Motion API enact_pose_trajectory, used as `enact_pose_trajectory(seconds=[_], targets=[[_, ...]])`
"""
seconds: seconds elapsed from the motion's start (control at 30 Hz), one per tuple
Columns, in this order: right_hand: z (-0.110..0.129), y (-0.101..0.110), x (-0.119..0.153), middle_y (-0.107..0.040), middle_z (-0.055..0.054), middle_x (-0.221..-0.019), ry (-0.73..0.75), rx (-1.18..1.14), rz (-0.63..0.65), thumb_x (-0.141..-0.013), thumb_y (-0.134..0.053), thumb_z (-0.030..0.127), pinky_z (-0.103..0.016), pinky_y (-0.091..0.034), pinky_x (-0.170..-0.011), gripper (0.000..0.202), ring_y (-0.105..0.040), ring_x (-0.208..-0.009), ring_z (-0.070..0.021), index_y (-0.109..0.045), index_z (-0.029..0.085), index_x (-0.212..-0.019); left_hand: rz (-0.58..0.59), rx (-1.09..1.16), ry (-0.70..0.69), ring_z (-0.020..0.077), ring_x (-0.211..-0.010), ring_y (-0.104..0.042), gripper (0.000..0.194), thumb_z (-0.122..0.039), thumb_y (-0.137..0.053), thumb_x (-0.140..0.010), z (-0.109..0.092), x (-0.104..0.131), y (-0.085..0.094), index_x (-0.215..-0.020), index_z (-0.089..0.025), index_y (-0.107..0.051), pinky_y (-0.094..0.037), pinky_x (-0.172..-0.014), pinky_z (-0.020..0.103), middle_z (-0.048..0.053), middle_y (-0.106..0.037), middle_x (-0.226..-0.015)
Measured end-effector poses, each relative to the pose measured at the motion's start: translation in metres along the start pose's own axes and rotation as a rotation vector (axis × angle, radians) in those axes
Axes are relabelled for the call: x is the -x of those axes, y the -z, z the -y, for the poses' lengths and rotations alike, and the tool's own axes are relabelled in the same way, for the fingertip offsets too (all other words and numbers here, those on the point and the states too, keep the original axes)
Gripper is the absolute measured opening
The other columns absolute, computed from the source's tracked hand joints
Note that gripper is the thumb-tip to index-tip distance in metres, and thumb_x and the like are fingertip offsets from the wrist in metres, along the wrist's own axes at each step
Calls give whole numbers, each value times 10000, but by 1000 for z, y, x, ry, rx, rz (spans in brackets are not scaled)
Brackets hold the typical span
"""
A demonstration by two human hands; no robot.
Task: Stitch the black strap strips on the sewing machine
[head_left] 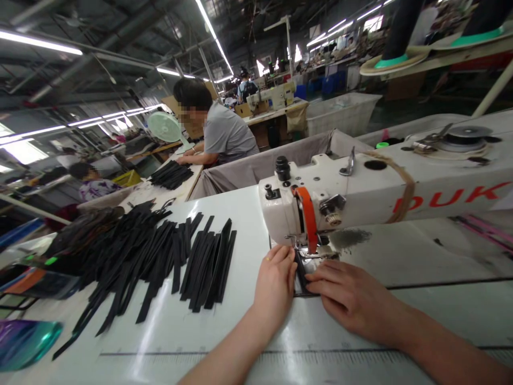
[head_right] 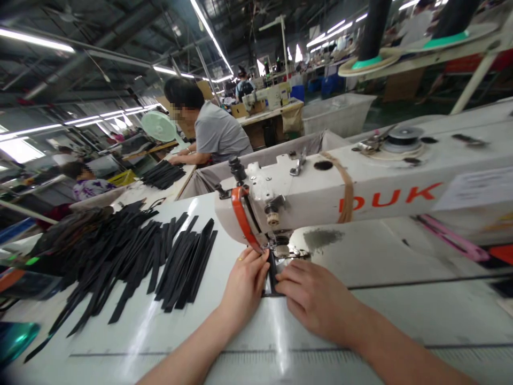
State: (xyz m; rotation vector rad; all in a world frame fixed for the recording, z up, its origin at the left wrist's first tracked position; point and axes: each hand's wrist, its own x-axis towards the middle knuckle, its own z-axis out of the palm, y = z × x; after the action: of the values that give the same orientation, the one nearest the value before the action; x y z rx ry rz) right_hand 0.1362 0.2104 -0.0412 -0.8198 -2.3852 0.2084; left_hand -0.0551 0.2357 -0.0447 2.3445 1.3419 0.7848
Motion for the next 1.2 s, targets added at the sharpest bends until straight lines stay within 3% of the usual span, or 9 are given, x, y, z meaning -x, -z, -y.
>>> enact_pose_trajectory(seconds=[0.23,0.5,0.63,1.2], targets=[[-10,-7,-1,-691,-84,-1091,-9,128,-36,-870,-505,77,-401,-512,-903,269,-631,-960,-220,-698,170,-1033,-13,16,-20,243,-1013,-553,190,-78,-471,-932,-3,-2,2,-988,-138,-643,-498,-924,415,94,-650,-1010],[-16,-14,-8,-710,-114,-1009,-61,351,59,-842,-622,95,-412,-561,-756,330,-647,-902,-279,-654,105,-1171,-13,4,-23,254,-1058,-554,181,-86,-476,-932,-4,0,2,-943,-136,-650,-494,-947,425,110,-657,-1051],[-14,-17,-9,-712,-115,-997,-83,408,68,-826,-623,79,-380,-557,-682,336,-655,-818,-257,-658,109,-1159,-19,5,-35,247,-1066,-558,195,-81,-459,-937,-5,1,1,-914,-139,-643,-487,-970,426,107,-660,-1062],[-15,-22,-5,-680,-111,-914,-127,398,51,-860,-550,92,-382,-542,-664,340,-647,-759,-249,-637,128,-1187,-25,-134,-19,273,-1154,-532,195,-108,-433,-948,-7,4,-5,-976,-144,-622,-506,-973,471,115,-634,-1106]])
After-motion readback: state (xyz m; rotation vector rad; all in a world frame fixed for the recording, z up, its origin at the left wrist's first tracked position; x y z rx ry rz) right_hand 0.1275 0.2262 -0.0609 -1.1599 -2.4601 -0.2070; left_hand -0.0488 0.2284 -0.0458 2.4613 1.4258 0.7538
